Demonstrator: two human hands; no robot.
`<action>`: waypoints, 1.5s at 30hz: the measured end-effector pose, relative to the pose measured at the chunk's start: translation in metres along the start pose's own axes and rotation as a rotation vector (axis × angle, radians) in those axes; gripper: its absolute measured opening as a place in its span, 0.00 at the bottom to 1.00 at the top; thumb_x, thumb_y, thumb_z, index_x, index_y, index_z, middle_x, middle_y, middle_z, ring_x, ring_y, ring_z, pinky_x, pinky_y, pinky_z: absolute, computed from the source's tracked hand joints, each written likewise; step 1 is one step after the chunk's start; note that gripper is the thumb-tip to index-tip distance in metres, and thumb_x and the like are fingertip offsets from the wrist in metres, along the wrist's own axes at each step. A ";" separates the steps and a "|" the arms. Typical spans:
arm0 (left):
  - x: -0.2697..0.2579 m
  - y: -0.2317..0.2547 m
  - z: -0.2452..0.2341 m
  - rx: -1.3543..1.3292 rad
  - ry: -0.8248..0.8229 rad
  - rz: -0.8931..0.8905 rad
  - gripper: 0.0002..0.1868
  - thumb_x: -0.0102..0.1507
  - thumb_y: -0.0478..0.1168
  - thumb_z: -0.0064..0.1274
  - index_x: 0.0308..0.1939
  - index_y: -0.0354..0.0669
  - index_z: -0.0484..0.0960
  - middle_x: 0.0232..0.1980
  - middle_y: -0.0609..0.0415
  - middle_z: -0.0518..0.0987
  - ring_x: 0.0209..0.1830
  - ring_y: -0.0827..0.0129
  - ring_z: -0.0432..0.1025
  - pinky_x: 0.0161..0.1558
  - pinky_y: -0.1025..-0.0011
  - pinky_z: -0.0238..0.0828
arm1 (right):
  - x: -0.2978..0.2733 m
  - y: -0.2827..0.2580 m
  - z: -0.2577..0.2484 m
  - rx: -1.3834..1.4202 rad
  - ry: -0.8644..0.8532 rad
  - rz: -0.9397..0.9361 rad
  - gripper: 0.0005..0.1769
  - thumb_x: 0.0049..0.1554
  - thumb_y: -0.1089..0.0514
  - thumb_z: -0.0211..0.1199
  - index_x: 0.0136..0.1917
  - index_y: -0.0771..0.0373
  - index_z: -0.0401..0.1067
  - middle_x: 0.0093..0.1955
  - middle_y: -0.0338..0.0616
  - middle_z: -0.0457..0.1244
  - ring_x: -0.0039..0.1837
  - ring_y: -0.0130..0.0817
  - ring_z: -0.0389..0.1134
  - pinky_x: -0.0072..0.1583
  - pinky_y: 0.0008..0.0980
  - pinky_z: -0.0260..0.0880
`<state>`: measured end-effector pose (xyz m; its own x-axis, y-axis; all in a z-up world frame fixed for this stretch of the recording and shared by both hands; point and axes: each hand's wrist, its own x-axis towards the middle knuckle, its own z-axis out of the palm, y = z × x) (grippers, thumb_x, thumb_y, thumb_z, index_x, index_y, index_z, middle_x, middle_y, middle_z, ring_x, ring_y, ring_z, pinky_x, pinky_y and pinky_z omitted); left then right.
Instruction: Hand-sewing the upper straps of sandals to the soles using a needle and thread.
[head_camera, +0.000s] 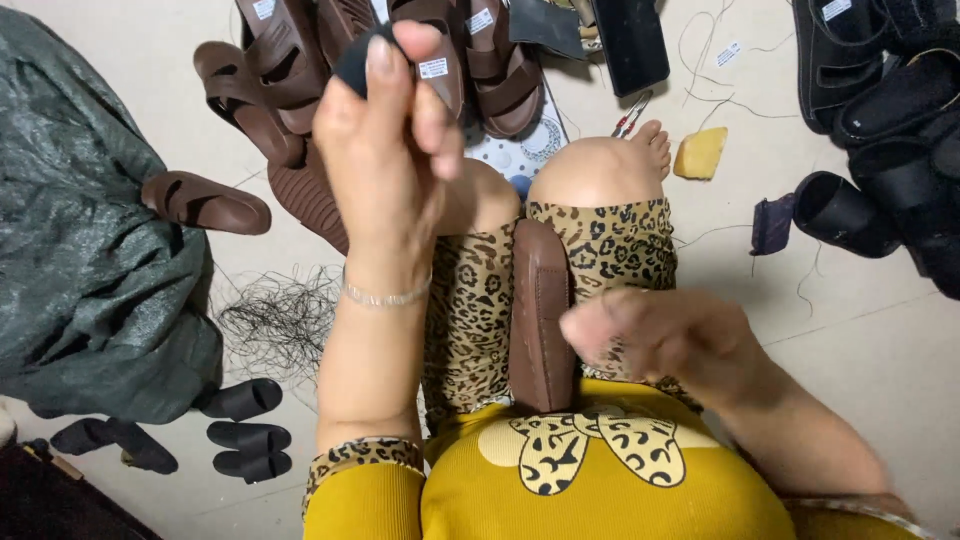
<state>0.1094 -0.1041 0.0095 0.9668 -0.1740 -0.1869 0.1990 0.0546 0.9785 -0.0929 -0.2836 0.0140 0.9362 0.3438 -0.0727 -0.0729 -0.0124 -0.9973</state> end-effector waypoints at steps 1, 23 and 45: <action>0.011 -0.023 -0.005 -0.292 -0.016 -0.082 0.21 0.68 0.52 0.49 0.46 0.35 0.80 0.20 0.57 0.67 0.14 0.74 0.61 0.16 0.77 0.55 | 0.004 0.015 0.008 0.366 0.106 -0.105 0.21 0.67 0.51 0.43 0.39 0.59 0.71 0.48 0.49 0.62 0.49 0.39 0.63 0.48 0.36 0.64; -0.092 -0.026 -0.063 0.561 -0.933 -0.041 0.50 0.62 0.55 0.60 0.79 0.46 0.47 0.84 0.42 0.48 0.28 0.71 0.75 0.43 0.69 0.80 | -0.022 0.023 -0.014 -0.761 -0.185 0.164 0.34 0.62 0.60 0.53 0.77 0.31 0.56 0.45 0.38 0.64 0.38 0.35 0.65 0.34 0.35 0.61; -0.106 -0.061 -0.051 0.890 -0.703 0.468 0.50 0.56 0.64 0.58 0.74 0.36 0.65 0.73 0.41 0.70 0.55 0.55 0.79 0.48 0.63 0.82 | 0.030 0.011 -0.001 -1.171 -0.143 -0.003 0.13 0.64 0.44 0.53 0.52 0.53 0.69 0.32 0.32 0.58 0.25 0.33 0.67 0.28 0.32 0.67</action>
<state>0.0025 -0.0393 -0.0351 0.5644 -0.8253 0.0174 -0.5894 -0.3881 0.7085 -0.0654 -0.2743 0.0007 0.8833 0.4466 -0.1424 0.3590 -0.8400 -0.4069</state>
